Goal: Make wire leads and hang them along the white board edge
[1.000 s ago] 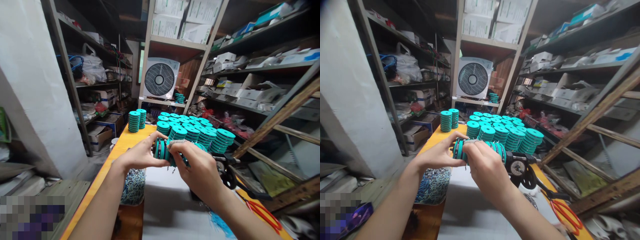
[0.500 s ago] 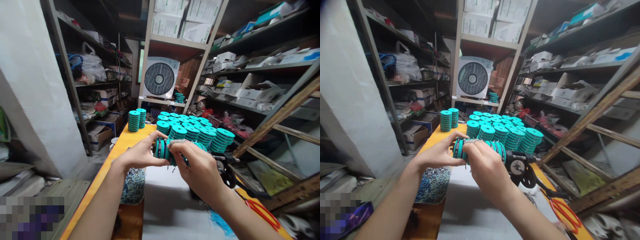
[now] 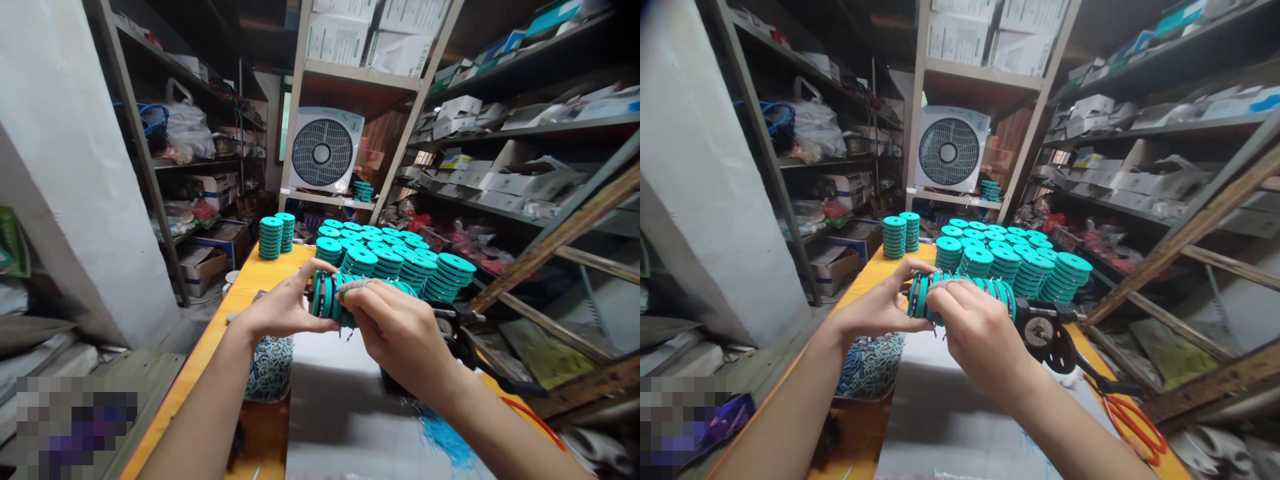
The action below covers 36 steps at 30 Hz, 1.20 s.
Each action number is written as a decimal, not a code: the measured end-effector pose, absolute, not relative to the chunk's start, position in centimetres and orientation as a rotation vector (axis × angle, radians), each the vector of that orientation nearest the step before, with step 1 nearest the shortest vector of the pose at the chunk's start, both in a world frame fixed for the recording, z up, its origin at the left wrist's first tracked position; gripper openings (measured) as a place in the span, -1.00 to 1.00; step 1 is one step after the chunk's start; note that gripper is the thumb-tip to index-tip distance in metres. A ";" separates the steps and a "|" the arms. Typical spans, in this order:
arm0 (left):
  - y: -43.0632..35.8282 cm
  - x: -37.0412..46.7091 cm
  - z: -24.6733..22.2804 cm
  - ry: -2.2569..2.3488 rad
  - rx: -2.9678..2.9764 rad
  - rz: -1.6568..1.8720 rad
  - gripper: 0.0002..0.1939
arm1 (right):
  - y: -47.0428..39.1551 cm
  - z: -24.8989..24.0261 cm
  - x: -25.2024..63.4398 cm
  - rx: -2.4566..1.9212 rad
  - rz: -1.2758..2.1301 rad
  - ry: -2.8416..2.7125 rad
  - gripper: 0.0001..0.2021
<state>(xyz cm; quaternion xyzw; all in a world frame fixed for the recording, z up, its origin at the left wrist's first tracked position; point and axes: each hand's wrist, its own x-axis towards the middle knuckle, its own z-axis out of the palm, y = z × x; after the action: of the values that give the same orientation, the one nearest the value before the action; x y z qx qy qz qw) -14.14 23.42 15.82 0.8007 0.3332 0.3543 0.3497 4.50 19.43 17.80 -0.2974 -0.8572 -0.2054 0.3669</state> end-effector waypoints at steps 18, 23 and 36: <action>23.7 -14.0 15.6 0.828 2.144 0.971 -0.38 | 19.8 18.7 5.1 -0.510 -0.944 -2.427 -0.84; 23.5 -14.0 15.8 0.851 2.105 0.949 -0.35 | 20.2 17.4 6.1 -0.611 -0.804 -2.302 -0.72; 23.6 -13.9 16.0 0.880 2.129 0.960 -0.31 | 20.7 15.9 7.0 -0.440 -0.965 -2.348 -0.70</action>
<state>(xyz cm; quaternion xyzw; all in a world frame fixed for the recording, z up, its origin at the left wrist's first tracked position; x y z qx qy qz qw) -13.95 23.60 15.99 0.8090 0.3344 0.3648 0.3172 7.05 20.70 15.94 -0.1641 -0.8752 -0.3595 0.2790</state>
